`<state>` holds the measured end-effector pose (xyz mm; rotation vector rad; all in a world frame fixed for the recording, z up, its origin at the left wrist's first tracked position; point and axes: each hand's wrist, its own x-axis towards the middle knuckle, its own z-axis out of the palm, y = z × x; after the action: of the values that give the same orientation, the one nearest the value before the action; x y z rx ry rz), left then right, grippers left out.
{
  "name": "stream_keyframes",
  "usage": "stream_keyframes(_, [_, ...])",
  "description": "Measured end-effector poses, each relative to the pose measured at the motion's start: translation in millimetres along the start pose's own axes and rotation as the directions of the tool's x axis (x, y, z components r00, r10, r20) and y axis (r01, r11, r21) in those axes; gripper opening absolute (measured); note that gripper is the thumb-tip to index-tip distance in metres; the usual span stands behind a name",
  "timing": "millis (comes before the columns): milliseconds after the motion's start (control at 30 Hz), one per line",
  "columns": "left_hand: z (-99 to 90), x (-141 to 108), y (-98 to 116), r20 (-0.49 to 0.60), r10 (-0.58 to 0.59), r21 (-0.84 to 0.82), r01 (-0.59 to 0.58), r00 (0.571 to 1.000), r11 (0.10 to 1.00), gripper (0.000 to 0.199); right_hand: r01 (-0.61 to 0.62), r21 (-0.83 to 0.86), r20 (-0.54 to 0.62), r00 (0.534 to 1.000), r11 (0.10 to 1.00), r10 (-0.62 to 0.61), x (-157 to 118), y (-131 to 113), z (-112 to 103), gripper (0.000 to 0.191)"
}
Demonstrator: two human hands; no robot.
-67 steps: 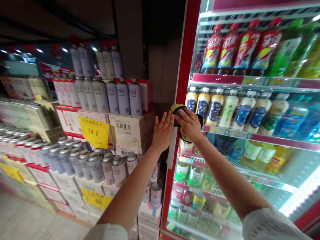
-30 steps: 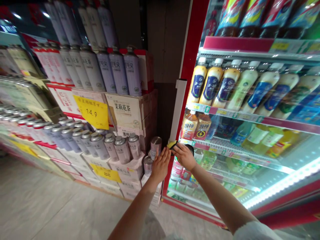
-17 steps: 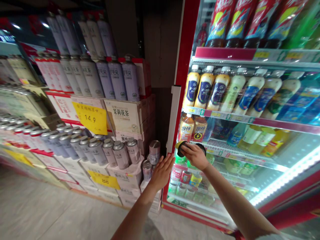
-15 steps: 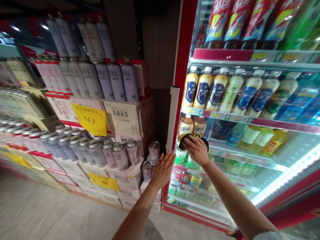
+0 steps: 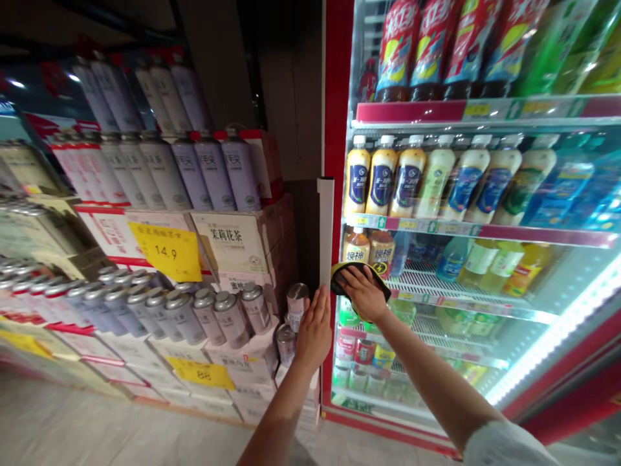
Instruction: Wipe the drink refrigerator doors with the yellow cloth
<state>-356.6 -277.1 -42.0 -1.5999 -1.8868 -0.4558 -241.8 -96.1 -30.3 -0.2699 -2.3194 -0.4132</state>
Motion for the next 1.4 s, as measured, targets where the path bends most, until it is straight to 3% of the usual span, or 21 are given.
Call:
stream_keyframes(100, [0.4,-3,1,0.025,-0.003,0.023,0.003,1.0,1.0,0.085,-0.036,0.019,0.007,0.999,0.999,0.036,2,-14,17,0.044])
stream_keyframes(233, [-1.3,-6,-1,0.068,0.016,0.02,-0.017,0.998,1.0,0.084,0.167,0.105,0.128,0.975,0.98,-0.18,-21,-10,26,0.041])
stream_keyframes(333, [-2.5,-7,-4,0.086,0.038,-0.004,-0.038,0.996,0.999,0.084,0.205,0.133,0.151,0.963,0.97,-0.224,-33,3,19,0.043])
stream_keyframes(500, [0.1,-10,-2,0.058,0.02,-0.005,-0.02,0.998,1.0,0.082,-0.021,0.098,0.104,0.994,0.995,0.011,-29,-12,30,0.041])
stream_keyframes(600, [4.0,-11,2,0.03,0.044,0.004,-0.044,0.999,0.999,0.081,0.021,0.127,0.135,0.99,0.992,-0.039,-35,-18,41,0.038])
stream_keyframes(700, [9.4,-10,4,0.007,0.057,0.0,-0.057,0.998,0.998,0.083,0.087,0.13,0.152,0.983,0.988,-0.106,-54,2,31,0.04])
stream_keyframes(767, [13.5,-9,5,0.0,0.048,-0.013,-0.047,0.999,0.999,0.085,-0.002,0.059,0.112,0.994,0.998,-0.004,-74,23,17,0.043])
stream_keyframes(833, [17.6,-9,8,-0.001,0.043,-0.026,-0.043,0.999,0.999,0.085,-0.167,-0.038,0.025,0.985,0.985,0.168,-97,36,7,0.042])
stream_keyframes(933, [23.0,-10,14,-0.011,0.041,-0.031,-0.041,0.999,0.999,0.085,-0.334,-0.115,-0.075,0.942,0.936,0.327,-124,30,10,0.039])
stream_keyframes(1067, [28.7,-6,25,-0.045,0.065,-0.029,-0.066,0.997,0.997,0.084,-0.275,-0.071,0.009,0.961,0.959,0.276,-118,7,26,0.039])
stream_keyframes(1200, [36.0,7,39,-0.027,0.139,-0.067,-0.14,0.99,0.988,0.084,-0.206,-0.041,0.048,0.977,0.978,0.208,-94,25,18,0.041])
stream_keyframes(1300, [44.3,13,51,-0.002,0.158,-0.094,-0.158,0.987,0.983,0.086,-0.33,-0.101,-0.031,0.944,0.939,0.329,-107,43,7,0.037])
stream_keyframes(1400, [53.5,12,61,0.022,0.168,-0.102,-0.165,0.985,0.981,0.082,-0.454,-0.166,-0.124,0.89,0.876,0.438,-138,39,10,0.033])
